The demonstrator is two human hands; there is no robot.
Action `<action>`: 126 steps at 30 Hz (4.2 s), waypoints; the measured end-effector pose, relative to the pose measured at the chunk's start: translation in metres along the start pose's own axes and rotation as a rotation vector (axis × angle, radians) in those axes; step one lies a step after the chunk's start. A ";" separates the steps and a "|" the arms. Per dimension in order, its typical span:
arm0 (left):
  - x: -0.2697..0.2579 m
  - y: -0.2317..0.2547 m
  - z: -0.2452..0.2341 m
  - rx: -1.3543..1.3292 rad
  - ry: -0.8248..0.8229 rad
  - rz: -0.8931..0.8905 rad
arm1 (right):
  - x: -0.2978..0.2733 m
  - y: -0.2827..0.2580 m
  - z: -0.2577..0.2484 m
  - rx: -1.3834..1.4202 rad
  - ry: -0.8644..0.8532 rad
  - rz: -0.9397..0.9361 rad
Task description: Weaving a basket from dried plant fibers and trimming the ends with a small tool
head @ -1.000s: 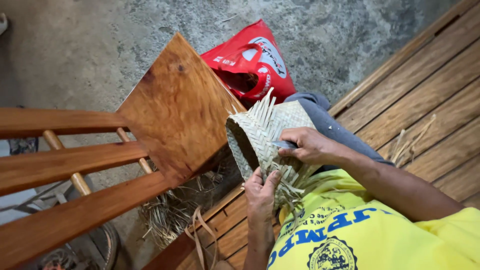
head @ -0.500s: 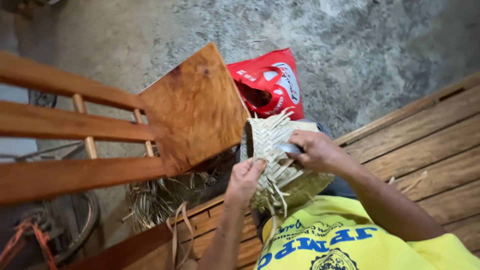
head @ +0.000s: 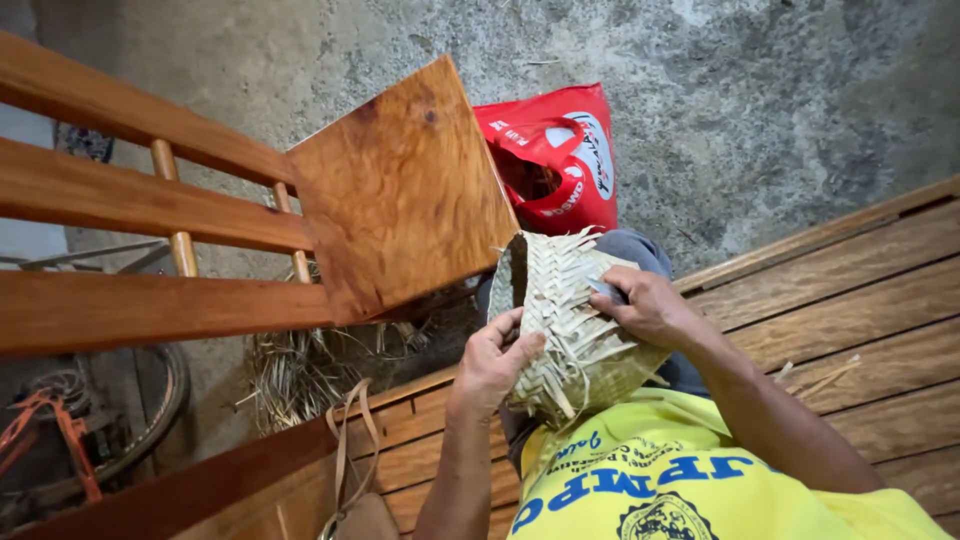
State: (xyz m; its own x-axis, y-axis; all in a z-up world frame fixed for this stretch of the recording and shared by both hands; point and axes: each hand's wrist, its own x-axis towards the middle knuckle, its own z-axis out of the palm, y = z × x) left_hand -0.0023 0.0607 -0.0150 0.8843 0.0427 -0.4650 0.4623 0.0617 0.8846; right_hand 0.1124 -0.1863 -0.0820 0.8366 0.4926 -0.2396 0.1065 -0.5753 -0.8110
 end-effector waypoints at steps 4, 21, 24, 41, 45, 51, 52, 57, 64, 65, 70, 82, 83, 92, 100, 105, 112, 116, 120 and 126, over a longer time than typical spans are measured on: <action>0.000 0.024 0.002 0.050 -0.028 0.061 | -0.011 -0.013 0.008 -0.008 0.068 0.034; 0.043 0.025 -0.001 0.408 0.087 0.215 | -0.024 -0.034 0.019 0.069 0.403 -0.140; 0.052 0.012 -0.005 0.335 0.064 0.215 | -0.025 -0.032 0.020 0.095 0.402 -0.148; 0.029 0.046 0.015 0.740 0.145 0.675 | -0.031 -0.037 0.008 0.106 0.327 -0.107; 0.031 0.041 0.017 0.592 0.160 0.643 | -0.031 -0.032 0.009 0.142 0.316 -0.095; 0.031 0.043 0.015 0.277 0.042 0.431 | -0.031 -0.018 0.010 0.252 0.293 -0.054; 0.031 0.046 0.014 0.277 0.038 0.431 | -0.032 -0.014 0.009 0.253 0.295 -0.052; 0.024 0.071 0.014 0.409 0.030 0.308 | -0.019 0.021 0.009 1.055 0.280 0.144; 0.027 0.083 0.019 0.826 0.019 0.237 | -0.017 0.031 -0.002 1.366 0.229 0.147; 0.027 0.083 0.022 0.828 0.066 0.243 | -0.017 0.037 -0.001 1.418 0.233 0.172; 0.027 0.083 0.036 0.849 0.179 0.283 | -0.018 0.072 0.005 1.428 0.242 0.279; 0.026 0.074 0.045 0.730 0.320 0.331 | -0.015 -0.030 -0.064 0.667 0.320 0.023; 0.027 0.070 0.045 0.709 0.329 0.380 | -0.007 -0.031 -0.062 0.597 0.275 -0.070; 0.034 0.054 0.041 0.742 0.437 0.755 | 0.051 -0.053 -0.058 -0.070 0.089 -0.296; 0.032 0.055 0.044 0.779 0.443 0.810 | 0.069 -0.071 -0.076 0.027 -0.062 -0.372; 0.032 0.060 0.050 0.780 0.452 0.856 | 0.074 -0.080 -0.080 -0.100 -0.179 -0.386; 0.032 0.058 0.049 0.787 0.452 0.866 | 0.076 -0.090 -0.078 -0.015 -0.282 -0.401; 0.033 0.056 0.049 0.778 0.438 0.865 | 0.078 -0.089 -0.076 -0.003 -0.254 -0.484; 0.033 0.056 0.048 0.784 0.434 0.843 | 0.076 -0.089 -0.078 -0.021 -0.247 -0.541; 0.037 0.054 0.048 0.793 0.428 0.835 | 0.078 -0.079 -0.073 -0.007 -0.213 -0.640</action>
State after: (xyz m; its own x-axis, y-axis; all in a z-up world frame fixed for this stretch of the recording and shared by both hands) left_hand 0.0584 0.0174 0.0175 0.9040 0.1116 0.4127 -0.1907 -0.7588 0.6228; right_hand 0.2085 -0.1503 0.0019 0.4833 0.8553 0.1868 0.5504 -0.1309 -0.8246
